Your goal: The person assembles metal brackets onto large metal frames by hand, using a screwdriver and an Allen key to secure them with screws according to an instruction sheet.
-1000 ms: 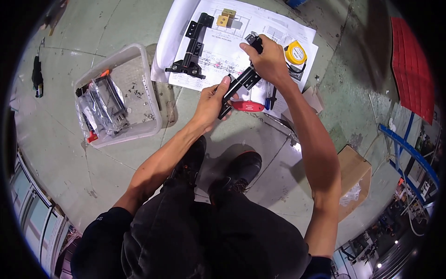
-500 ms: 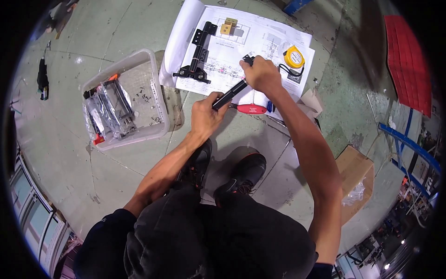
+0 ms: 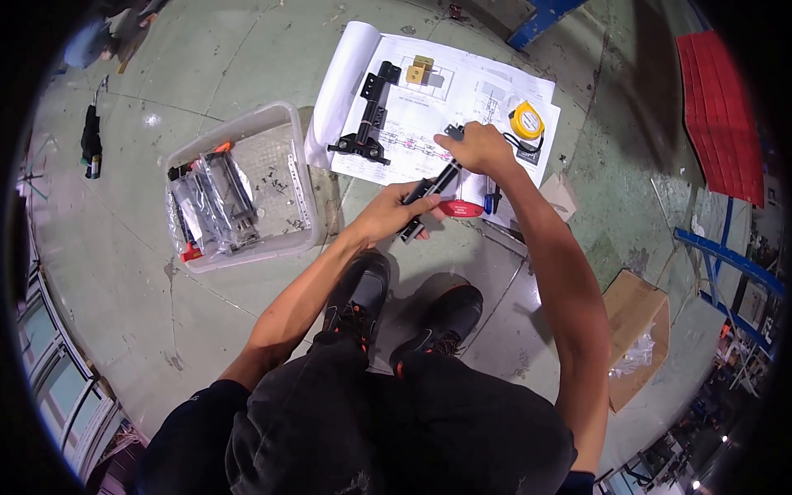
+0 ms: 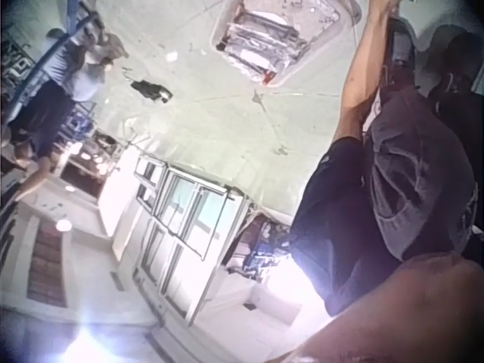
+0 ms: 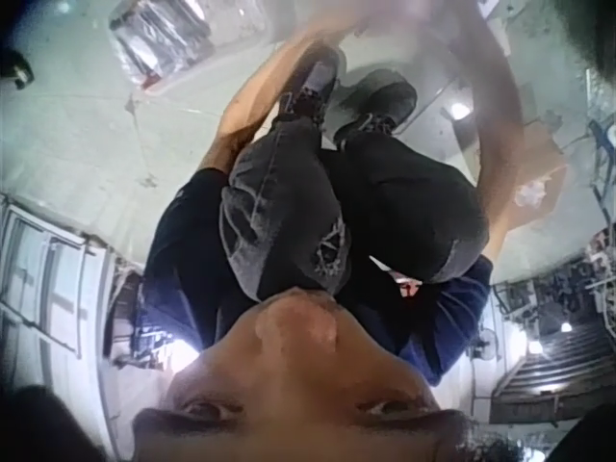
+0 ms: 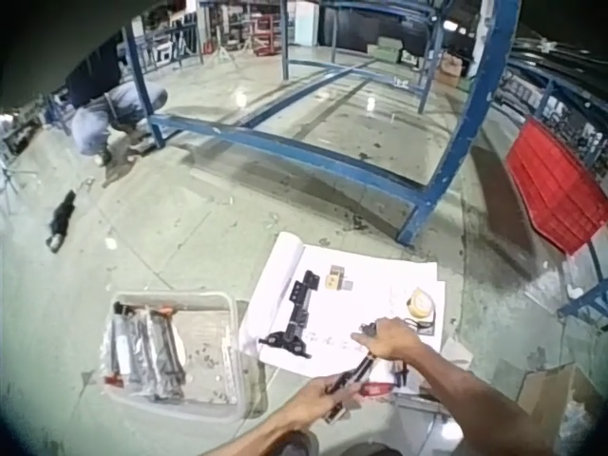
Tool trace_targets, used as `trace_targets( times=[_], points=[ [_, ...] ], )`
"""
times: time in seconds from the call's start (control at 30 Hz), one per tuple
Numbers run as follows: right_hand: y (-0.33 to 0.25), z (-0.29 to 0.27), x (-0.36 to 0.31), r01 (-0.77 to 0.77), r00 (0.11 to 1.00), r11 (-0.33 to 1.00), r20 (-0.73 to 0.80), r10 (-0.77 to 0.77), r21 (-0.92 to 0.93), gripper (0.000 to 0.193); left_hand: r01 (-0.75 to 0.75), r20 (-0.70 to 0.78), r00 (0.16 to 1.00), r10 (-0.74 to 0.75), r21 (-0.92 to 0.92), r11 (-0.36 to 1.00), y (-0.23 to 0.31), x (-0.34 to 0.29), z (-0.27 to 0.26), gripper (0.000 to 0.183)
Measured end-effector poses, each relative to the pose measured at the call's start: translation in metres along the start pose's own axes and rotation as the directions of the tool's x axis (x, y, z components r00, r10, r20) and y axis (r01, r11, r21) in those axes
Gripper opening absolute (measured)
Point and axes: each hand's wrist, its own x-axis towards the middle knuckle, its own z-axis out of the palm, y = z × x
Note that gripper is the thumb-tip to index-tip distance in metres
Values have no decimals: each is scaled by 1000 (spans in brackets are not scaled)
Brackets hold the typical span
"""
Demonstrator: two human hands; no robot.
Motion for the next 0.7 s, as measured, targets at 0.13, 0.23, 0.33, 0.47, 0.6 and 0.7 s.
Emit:
trace_targets(
  times=[0.13,0.23,0.33,0.47,0.6,0.7],
  points=[
    [6,-12,6,32,996,999,-86,-32,-5,66,228,173,962,-211,-83,970,-9,33,-2,28],
    [19,-17,4,118,899,985,-435,-51,127,57,112,28,993,-113,31,993,3,60,8,31],
    [39,-8,7,159,783,966,-622,3,205,54,30,-65,998,-26,59,998,13,95,23,32],
    [42,17,-14,208,650,885,-735,194,417,38,15,-182,983,20,188,982,18,135,29,34],
    [50,49,-62,295,547,832,-797,256,470,23,-136,-221,945,240,403,905,7,154,32,29],
    [45,66,-102,-33,782,820,-497,377,571,22,-285,-188,812,552,699,656,-6,146,25,26]
  ],
)
